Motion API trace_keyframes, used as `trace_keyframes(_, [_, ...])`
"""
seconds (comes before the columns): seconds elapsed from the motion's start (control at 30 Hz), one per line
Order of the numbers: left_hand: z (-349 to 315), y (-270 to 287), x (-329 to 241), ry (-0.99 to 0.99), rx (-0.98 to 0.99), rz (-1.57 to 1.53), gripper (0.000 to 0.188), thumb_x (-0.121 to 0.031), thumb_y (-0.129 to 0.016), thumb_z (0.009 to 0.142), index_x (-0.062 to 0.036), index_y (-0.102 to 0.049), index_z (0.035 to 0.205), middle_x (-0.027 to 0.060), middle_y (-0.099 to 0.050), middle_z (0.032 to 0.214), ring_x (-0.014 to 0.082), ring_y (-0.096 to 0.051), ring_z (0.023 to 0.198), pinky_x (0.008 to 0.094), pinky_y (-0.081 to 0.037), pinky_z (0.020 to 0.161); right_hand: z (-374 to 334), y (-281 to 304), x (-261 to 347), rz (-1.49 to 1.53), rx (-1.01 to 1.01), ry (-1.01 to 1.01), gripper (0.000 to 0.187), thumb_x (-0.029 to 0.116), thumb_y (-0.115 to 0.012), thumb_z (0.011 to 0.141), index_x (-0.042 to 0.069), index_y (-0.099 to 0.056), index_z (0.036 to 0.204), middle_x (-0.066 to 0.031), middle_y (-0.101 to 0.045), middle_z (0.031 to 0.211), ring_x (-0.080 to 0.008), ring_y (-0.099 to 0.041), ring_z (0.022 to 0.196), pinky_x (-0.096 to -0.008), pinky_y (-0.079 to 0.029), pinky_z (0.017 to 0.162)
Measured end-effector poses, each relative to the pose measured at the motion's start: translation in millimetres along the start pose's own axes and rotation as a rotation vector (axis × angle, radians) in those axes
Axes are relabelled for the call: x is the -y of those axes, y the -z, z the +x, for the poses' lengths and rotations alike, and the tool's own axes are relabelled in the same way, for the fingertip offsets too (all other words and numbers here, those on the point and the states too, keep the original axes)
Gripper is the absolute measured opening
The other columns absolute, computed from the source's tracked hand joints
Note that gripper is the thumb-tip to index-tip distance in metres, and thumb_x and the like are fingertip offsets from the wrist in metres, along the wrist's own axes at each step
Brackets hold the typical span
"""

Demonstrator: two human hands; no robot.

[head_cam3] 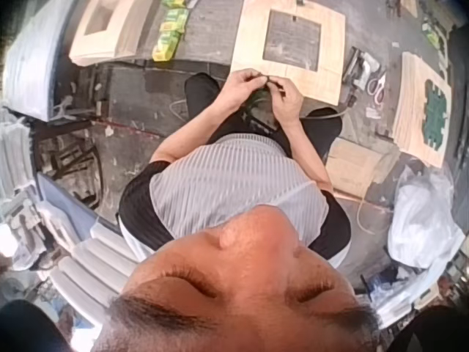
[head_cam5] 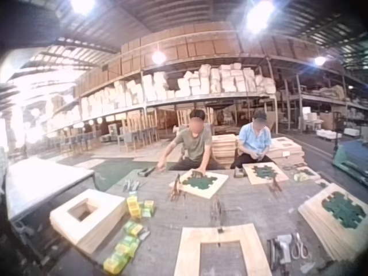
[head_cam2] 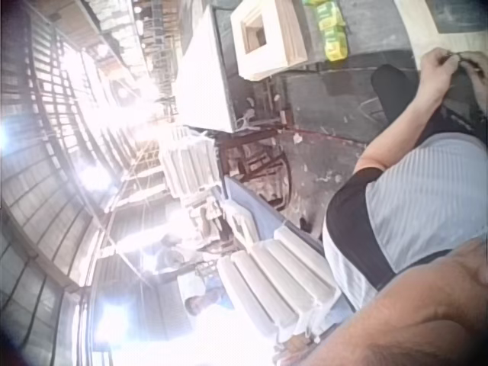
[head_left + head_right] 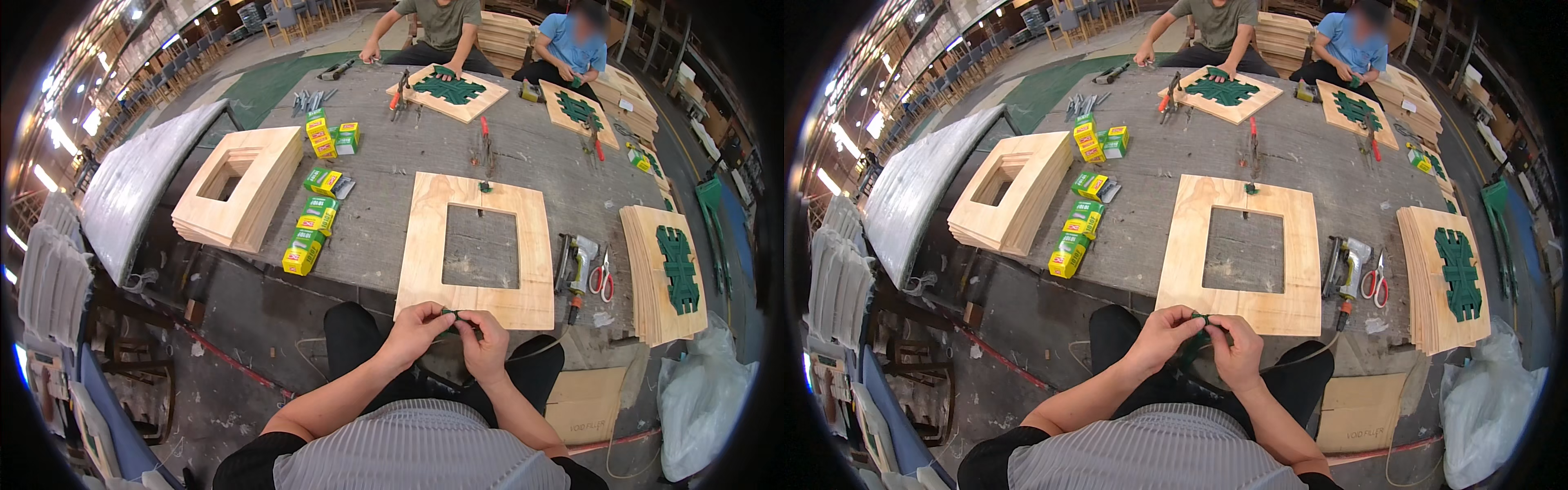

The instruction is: The person assembles a cushion frame by attaching green plastic strips to a square wooden board. They position the strips and secure them using a pneumatic nail gun, repeating the process to form a grid pattern.

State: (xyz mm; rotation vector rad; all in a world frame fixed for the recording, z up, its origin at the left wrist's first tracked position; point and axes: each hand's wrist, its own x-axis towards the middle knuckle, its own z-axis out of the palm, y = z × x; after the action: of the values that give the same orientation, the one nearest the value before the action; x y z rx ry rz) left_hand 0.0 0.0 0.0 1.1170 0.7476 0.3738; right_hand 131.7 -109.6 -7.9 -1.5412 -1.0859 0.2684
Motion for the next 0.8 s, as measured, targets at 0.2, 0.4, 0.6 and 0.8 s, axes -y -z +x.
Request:
trace_keyframes(0.2, [1, -4, 13, -0.200, -0.048, 0.052, 0.015, 0.000, -0.071, 0.094, 0.0007, -0.068, 0.108, 0.0018, -0.070, 0.097, 0.0077, -0.065, 0.090, 0.0232, -0.053, 0.081, 1, 1, 1, -0.076, -0.045, 0.068, 0.013, -0.002, -0.075, 0.085, 0.001, -0.071, 0.097, -0.0137, -0.072, 0.090, -0.0266, -0.071, 0.080, -0.0331, -0.056, 0.072])
trace_keyframes(0.4, [-10, -13, 2, -0.458, -0.222, 0.403, 0.018, 0.000, -0.072, 0.091, -0.0028, -0.070, 0.109, 0.0071, -0.072, 0.097, 0.0134, -0.069, 0.091, 0.0281, -0.056, 0.076, 0, 1, 1, -0.087, -0.061, 0.099, 0.014, -0.002, -0.076, 0.084, 0.001, -0.071, 0.096, -0.0134, -0.070, 0.088, -0.0272, -0.069, 0.079, -0.0337, -0.055, 0.071])
trace_keyframes(0.6, [-5, -5, 6, -0.794, -0.246, 0.745, 0.018, -0.002, -0.074, 0.088, -0.0046, -0.072, 0.105, 0.0097, -0.071, 0.098, 0.0226, -0.070, 0.088, 0.0329, -0.058, 0.071, 2, 1, 3, -0.087, -0.049, 0.132, 0.014, -0.003, -0.076, 0.084, 0.002, -0.071, 0.096, -0.0123, -0.067, 0.089, -0.0261, -0.067, 0.078, -0.0334, -0.054, 0.069])
trace_keyframes(0.8, [-4, -6, 7, -0.745, -0.241, 0.681, 0.013, -0.002, -0.075, 0.088, -0.0039, -0.073, 0.101, 0.0098, -0.068, 0.096, 0.0239, -0.069, 0.087, 0.0322, -0.059, 0.070, 7, 4, 4, -0.115, -0.069, 0.182, 0.014, -0.002, -0.076, 0.084, 0.002, -0.072, 0.097, -0.0120, -0.063, 0.093, -0.0249, -0.065, 0.077, -0.0331, -0.054, 0.069])
